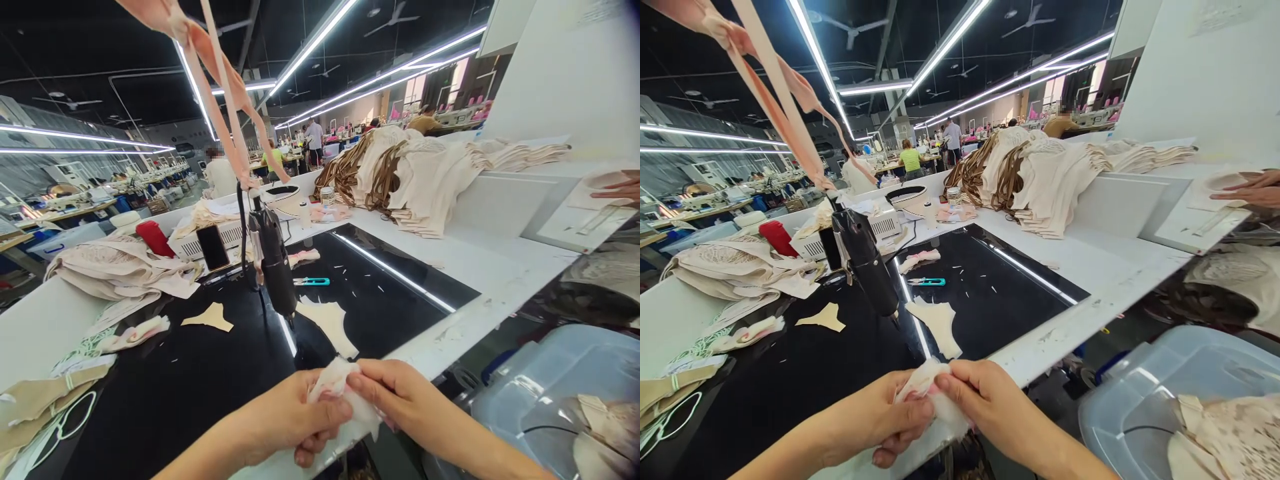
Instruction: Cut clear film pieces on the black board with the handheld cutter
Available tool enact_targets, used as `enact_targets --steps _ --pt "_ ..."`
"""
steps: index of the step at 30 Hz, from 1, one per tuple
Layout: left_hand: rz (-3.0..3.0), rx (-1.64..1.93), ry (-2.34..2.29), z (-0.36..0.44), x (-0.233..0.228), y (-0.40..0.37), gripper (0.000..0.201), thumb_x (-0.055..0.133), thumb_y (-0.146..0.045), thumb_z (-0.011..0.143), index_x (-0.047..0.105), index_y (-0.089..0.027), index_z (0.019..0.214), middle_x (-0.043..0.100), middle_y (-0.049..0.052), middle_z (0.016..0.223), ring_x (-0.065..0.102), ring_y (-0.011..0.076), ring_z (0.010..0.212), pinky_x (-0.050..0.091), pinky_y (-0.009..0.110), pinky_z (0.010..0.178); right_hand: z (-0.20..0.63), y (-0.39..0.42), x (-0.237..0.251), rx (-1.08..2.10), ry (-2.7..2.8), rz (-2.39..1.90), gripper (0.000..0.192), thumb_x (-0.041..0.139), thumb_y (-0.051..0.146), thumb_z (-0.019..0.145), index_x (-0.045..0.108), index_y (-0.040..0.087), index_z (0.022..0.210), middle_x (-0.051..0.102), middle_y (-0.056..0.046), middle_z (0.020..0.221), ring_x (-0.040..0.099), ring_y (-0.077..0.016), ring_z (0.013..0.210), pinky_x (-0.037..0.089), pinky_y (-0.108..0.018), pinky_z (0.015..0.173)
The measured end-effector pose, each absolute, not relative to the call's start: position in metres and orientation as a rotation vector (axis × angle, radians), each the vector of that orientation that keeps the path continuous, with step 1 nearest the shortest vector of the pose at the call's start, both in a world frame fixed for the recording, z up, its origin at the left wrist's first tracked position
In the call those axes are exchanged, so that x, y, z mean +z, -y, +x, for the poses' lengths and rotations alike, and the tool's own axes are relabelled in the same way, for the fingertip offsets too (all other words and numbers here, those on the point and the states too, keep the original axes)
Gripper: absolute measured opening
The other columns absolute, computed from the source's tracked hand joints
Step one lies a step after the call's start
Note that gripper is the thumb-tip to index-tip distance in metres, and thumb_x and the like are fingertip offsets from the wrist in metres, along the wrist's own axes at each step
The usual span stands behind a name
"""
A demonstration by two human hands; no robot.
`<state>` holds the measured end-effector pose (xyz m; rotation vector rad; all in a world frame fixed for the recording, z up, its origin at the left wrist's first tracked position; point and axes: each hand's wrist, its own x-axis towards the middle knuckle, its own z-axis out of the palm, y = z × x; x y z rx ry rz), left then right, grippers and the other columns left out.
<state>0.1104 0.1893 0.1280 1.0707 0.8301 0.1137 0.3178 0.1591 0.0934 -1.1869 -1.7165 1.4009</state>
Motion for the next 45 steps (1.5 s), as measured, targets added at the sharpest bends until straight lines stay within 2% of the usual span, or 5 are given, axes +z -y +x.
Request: enact_targets --steps 11,16,24,34,45 --pt "1.188 0.148 -0.774 0.127 0.120 -0.198 0.061 0.051 -0.079 0.087 0.043 -0.020 0.072 0.035 -0.008 0.057 0.021 0.0041 0.044 0.018 0.018 0.037 0.334 -0.166 0.089 1.459 1.608 -1.228 0.056 0.046 0.073 0.092 0.044 0.021 0.071 0.039 0.006 0.060 0.036 -0.0081 0.052 0.027 -0.021 0.046" --pt "1.183 0.181 -0.845 0.141 0.123 -0.201 0.063 0.054 -0.082 0.082 0.041 -0.021 0.070 0.032 -0.009 0.055 0.017 0.0046 0.043 0.014 0.019 0.037 0.340 -0.168 0.085 1.634 1.374 -1.222 0.065 0.050 0.087 0.078 0.042 0.023 0.071 0.031 0.011 0.047 0.023 -0.0050 0.039 0.016 -0.020 0.037" --pt "1.222 0.205 -0.934 0.161 0.119 -0.210 0.062 0.058 -0.082 0.077 0.050 -0.021 0.079 0.033 -0.010 0.051 0.016 0.0051 0.041 0.014 0.018 0.035 0.361 -0.172 0.085 1.657 1.411 -1.234 0.060 0.068 0.077 0.074 0.054 0.019 0.080 0.036 0.012 0.053 0.026 -0.0027 0.039 0.020 -0.018 0.037" --pt "1.345 0.337 -0.901 0.185 0.122 -0.222 0.069 0.060 -0.078 0.077 0.068 -0.013 0.099 0.059 0.004 0.077 0.058 0.0123 0.061 0.041 0.014 0.039 0.380 -0.175 0.090 1.509 1.470 -1.260 0.047 0.062 0.065 0.085 0.053 0.019 0.079 0.038 0.010 0.056 0.029 -0.0040 0.041 0.019 -0.020 0.040" --pt "1.311 0.461 -0.950 0.196 0.126 -0.232 0.047 0.074 -0.059 0.074 0.066 -0.015 0.089 0.057 0.004 0.085 0.057 0.0168 0.079 0.057 0.020 0.048 0.385 -0.180 0.091 1.306 1.591 -1.382 0.031 0.055 0.045 0.091 0.049 0.020 0.074 0.033 0.008 0.061 0.030 -0.0081 0.052 0.020 -0.024 0.047"
